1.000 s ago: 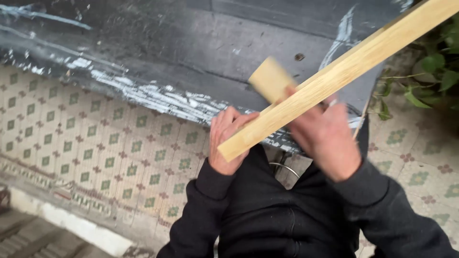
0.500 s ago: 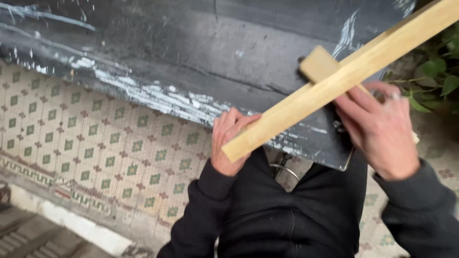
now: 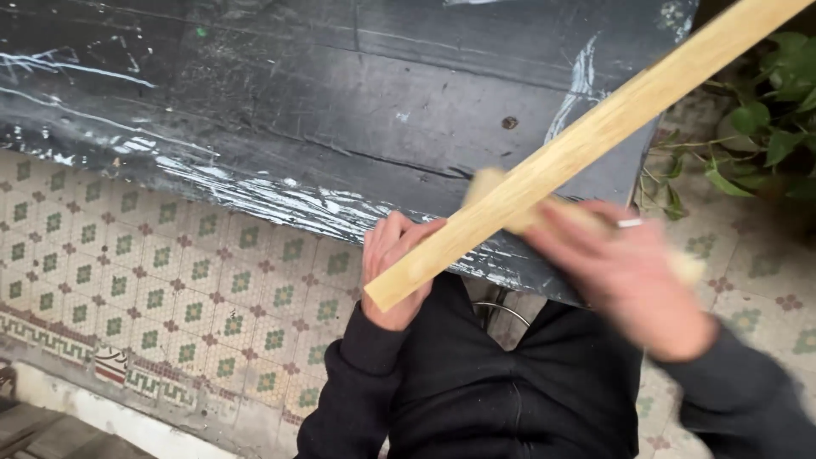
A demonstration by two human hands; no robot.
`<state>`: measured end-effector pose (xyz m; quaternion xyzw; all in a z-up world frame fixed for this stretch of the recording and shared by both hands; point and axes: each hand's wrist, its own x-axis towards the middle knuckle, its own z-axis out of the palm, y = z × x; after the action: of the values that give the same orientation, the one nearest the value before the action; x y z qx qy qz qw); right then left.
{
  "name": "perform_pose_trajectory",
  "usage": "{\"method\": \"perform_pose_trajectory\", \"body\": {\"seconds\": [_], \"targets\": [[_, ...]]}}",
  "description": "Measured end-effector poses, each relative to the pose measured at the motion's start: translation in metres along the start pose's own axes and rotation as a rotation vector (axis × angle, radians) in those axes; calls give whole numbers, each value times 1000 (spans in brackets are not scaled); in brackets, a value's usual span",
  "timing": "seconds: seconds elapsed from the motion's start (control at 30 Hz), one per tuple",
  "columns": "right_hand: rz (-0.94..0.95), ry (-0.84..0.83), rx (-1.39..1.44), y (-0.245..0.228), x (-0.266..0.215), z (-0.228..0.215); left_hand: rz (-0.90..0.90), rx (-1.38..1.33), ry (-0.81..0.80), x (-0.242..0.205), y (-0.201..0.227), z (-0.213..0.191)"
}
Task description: The recorder uses a sanding block to sand the edges and surfaces of a small wooden rectangular frame on a workshop table.
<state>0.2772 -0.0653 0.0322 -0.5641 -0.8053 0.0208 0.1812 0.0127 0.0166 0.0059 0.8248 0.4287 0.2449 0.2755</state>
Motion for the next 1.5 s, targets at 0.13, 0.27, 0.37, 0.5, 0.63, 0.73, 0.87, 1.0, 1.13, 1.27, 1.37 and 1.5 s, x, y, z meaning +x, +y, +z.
{"method": "perform_pose_trajectory", "body": {"seconds": [0.13, 0.27, 0.37, 0.5, 0.63, 0.73, 0.87, 1.0, 1.13, 1.27, 1.37, 1.5], "targets": [[1123, 39, 1248, 38, -26, 26, 1, -2, -3, -7, 3, -7], [118, 21, -27, 2, 9, -13, 32, 4, 13, 1, -1, 3], [454, -21, 460, 25, -5, -8, 28, 26, 23, 3, -4, -2], [364, 24, 244, 42, -9, 10, 61, 16, 14, -3, -2, -3], [22, 89, -46, 24, -10, 13, 48, 20, 30, 1, -2, -1], [27, -2, 100, 51, -13, -7, 31, 16, 27, 0, -3, -5], [222, -28, -147, 48, -17, 3, 61, -16, 19, 1, -2, -2], [48, -7, 142, 55, -9, -11, 18, -3, 47, 1, -5, 3], [247, 29, -82, 57, -18, -20, 2, 19, 1, -10, -1, -2], [115, 13, -45, 61, -19, -7, 31, 16, 23, 5, -3, 2], [159, -13, -39, 81, -23, 14, 16, 14, 37, -3, 0, -5], [567, -60, 346, 72, -36, 45, 32, 1, 21, 1, -1, -1]]}}
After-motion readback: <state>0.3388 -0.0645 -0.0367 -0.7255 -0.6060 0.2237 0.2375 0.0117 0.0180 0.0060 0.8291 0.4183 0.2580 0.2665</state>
